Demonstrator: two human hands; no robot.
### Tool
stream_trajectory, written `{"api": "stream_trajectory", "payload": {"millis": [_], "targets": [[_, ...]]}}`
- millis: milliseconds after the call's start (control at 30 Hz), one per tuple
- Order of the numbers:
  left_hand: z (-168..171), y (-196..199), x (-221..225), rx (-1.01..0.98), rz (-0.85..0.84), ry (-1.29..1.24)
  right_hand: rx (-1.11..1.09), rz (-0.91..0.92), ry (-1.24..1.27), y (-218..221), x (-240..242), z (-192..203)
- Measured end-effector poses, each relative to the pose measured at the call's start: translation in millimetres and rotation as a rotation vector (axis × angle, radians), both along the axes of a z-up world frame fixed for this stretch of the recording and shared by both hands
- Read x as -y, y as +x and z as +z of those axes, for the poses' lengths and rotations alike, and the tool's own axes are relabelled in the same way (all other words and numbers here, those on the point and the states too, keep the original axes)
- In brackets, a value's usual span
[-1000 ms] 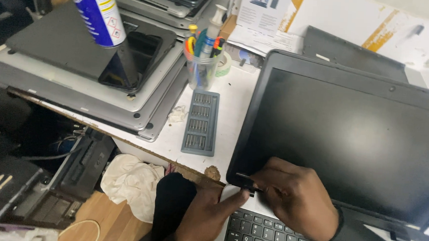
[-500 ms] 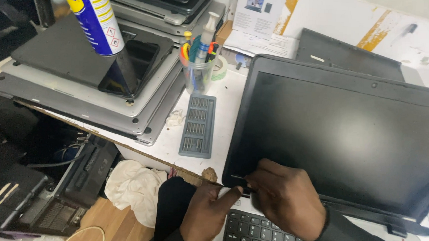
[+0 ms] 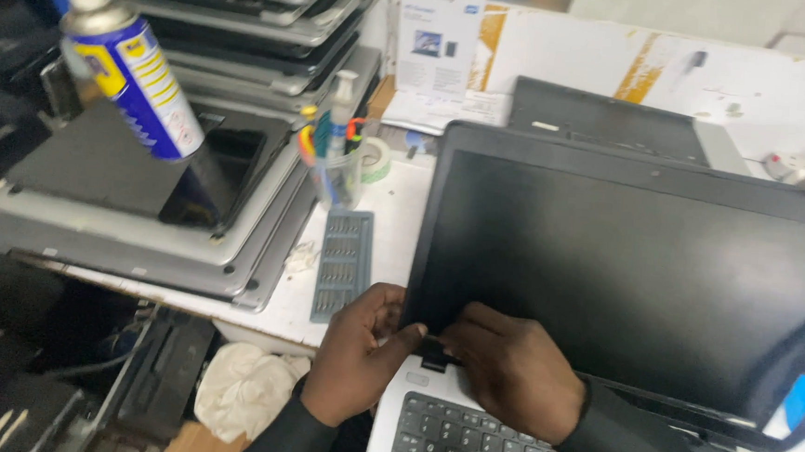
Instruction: Attaching the plastic bezel to a laptop screen by aligning it and snapping it into place.
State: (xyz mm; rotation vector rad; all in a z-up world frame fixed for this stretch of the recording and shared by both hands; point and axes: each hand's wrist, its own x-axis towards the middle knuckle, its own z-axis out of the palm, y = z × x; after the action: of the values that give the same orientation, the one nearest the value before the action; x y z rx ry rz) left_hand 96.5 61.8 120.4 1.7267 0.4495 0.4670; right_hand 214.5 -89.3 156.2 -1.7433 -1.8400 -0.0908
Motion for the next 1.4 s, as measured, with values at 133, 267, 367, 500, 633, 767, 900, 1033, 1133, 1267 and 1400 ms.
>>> {"api": "stream_trajectory", "payload": {"millis": [133, 267, 367, 500, 633, 767, 900, 1033, 1133, 1267, 1400], "targets": [[4, 16, 6, 0.116, 0.015, 0.000, -0.032, -0.021, -0.028, 15, -3, -7], [5, 25, 7, -0.041, 0.124, 0.154, -0.071, 0.042, 0.017, 18, -2, 2], [8, 37, 0, -0.054, 0.209, 0.494, -0.110, 0.057, 0.062, 21, 0, 7], [40, 61, -9, 0.010, 0.214, 0.629, -0.113, 0.078, -0.010, 27, 4, 9], [80, 101, -15, 0.158, 0.178, 1.021, -0.136, 0.084, -0.093, 31, 2, 9], [94, 132, -23, 0.101, 0.221, 1.130, -0.080, 0.112, -0.138, 32, 13, 13], [89, 139, -25, 0.102, 0.234, 1.272, -0.071, -0.041, -0.177, 34, 41, 24], [85, 139, -22, 0.188, 0.333, 1.363, -0.029, -0.469, 0.158, 62, 102, 43], [89, 140, -20, 0.195, 0.411, 1.400, 0.152, -0.830, 0.520, 97, 155, 51], [99, 151, -24, 0.093, 0.377, 1.456, -0.091, -1.072, 0.301, 132, 177, 56], [98, 171, -59, 0.262, 0.283, 1.523, -0.198, -1.135, 0.222, 149, 163, 57]]}}
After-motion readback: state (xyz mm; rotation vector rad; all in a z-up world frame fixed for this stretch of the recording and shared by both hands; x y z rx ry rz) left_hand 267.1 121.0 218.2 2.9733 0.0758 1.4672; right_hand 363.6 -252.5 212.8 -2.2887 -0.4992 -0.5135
